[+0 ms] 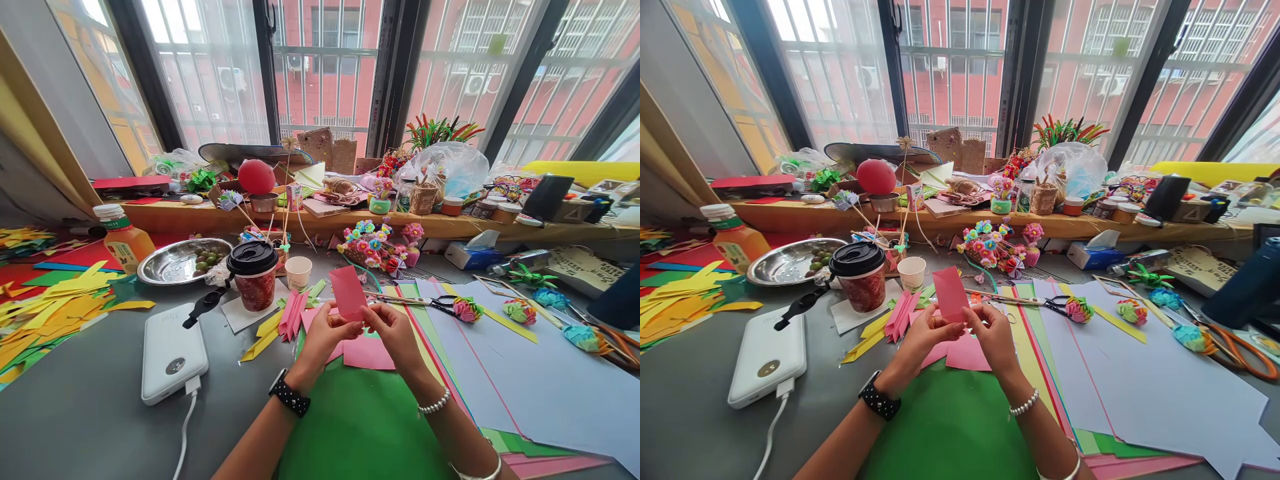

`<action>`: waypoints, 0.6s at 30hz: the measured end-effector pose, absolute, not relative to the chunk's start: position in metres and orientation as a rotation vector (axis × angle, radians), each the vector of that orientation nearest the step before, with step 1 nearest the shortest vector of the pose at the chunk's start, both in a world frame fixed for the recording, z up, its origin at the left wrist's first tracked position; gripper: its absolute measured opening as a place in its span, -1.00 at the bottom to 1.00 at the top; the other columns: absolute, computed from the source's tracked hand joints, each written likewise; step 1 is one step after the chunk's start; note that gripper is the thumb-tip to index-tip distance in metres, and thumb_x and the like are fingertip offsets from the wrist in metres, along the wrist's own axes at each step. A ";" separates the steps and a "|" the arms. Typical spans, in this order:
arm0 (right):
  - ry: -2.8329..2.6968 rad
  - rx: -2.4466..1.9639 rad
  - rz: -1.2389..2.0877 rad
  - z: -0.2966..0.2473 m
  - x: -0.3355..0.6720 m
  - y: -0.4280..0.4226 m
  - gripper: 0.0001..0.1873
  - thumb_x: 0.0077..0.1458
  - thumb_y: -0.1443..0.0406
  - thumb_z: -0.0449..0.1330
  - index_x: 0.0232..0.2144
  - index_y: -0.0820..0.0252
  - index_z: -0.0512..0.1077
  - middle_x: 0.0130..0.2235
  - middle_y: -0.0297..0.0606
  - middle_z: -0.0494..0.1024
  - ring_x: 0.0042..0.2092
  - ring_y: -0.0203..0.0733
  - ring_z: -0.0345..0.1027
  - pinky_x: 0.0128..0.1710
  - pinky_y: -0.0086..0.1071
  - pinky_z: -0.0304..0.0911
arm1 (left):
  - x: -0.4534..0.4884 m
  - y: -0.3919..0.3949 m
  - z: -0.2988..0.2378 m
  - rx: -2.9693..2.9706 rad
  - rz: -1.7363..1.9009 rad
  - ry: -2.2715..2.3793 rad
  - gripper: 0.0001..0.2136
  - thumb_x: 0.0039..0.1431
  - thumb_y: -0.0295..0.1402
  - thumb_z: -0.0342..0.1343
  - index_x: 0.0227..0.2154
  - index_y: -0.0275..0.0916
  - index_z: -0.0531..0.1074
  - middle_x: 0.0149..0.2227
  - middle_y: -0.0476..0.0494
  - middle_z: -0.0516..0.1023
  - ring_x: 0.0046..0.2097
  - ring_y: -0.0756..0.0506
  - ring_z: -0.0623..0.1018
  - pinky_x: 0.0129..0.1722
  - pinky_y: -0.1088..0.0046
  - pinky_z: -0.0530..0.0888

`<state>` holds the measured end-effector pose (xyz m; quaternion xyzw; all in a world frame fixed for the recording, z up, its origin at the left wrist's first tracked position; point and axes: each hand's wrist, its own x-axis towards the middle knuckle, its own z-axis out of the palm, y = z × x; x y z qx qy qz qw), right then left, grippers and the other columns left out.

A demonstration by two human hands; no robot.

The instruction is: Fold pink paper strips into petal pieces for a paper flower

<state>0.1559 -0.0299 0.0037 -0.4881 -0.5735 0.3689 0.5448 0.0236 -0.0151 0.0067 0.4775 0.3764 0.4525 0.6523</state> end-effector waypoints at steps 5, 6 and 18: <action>-1.403 -1.151 0.924 0.006 0.157 -0.030 -0.71 -0.08 0.11 0.09 -0.57 0.24 0.38 -0.54 -0.28 0.43 -0.47 -0.24 0.30 -0.45 -0.41 0.21 | 0.025 -0.015 0.005 1.093 1.041 0.777 -0.53 -0.29 -0.36 0.25 -0.27 -0.29 0.18 -0.45 -0.11 0.49 -0.36 -0.09 0.49 -0.33 0.37 0.37; -1.399 -1.150 0.925 0.006 0.157 -0.030 -0.70 -0.07 0.11 0.08 -0.57 0.24 0.37 -0.55 -0.29 0.43 -0.47 -0.25 0.30 -0.45 -0.41 0.21 | 0.026 -0.015 0.004 1.096 1.044 0.761 -0.54 -0.28 -0.36 0.25 -0.27 -0.29 0.18 -0.43 -0.12 0.49 -0.36 -0.09 0.49 -0.33 0.38 0.36; -1.515 -1.256 0.778 0.007 0.158 -0.030 -0.69 -0.07 0.11 0.08 -0.62 0.23 0.37 -0.57 -0.32 0.38 -0.50 -0.30 0.20 -0.51 -0.47 0.12 | 0.018 -0.010 0.007 1.226 1.122 0.810 -0.61 -0.22 -0.30 0.21 -0.30 -0.31 0.23 -0.49 -0.10 0.48 -0.42 -0.04 0.47 -0.42 0.46 0.35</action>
